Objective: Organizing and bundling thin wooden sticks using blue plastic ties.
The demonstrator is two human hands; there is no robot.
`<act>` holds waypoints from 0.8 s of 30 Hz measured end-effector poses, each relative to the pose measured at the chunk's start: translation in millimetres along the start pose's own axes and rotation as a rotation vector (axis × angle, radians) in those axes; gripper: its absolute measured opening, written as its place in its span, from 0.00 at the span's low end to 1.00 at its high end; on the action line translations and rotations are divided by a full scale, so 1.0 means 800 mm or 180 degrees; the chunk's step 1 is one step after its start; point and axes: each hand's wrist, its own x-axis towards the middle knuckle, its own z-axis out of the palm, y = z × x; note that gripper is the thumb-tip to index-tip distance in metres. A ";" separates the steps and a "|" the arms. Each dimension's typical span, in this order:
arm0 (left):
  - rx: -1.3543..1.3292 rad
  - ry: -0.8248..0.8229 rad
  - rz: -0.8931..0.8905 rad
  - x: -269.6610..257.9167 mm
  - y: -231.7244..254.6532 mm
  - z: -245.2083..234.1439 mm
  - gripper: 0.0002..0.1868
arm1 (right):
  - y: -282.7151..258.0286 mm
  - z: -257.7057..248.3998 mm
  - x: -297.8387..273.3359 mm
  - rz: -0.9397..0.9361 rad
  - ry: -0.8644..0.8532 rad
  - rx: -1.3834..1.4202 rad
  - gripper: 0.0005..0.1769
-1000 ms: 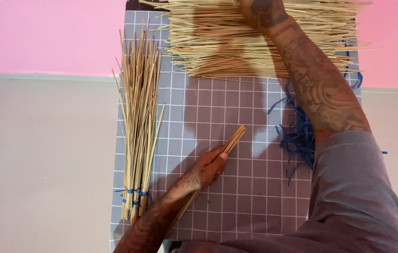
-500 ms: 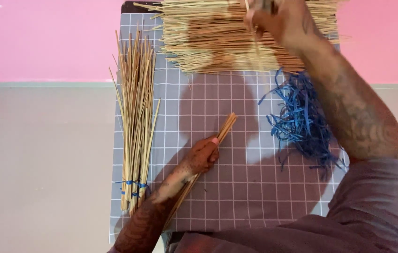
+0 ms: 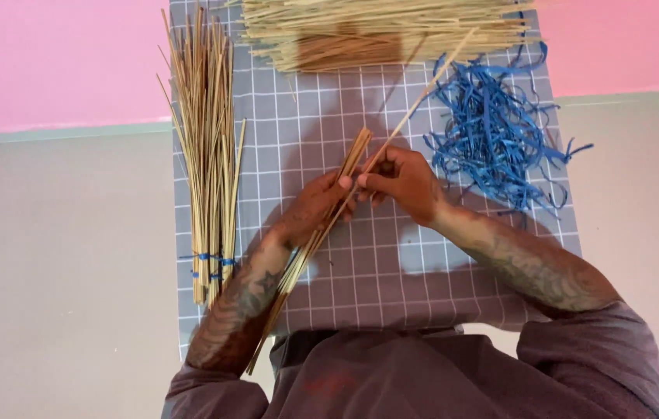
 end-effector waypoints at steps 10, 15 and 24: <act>-0.0415 -0.0274 -0.0293 -0.012 0.012 -0.010 0.12 | -0.068 -0.081 0.082 -0.0965 0.0955 0.0464 0.14; -0.0821 -0.0460 -0.0289 -0.007 0.007 -0.017 0.12 | -0.067 -0.059 0.083 -0.0986 0.1185 -0.0408 0.15; -0.0629 -0.0156 -0.0440 -0.016 0.018 -0.007 0.22 | -0.058 -0.033 0.120 -0.1530 0.0307 -0.2751 0.07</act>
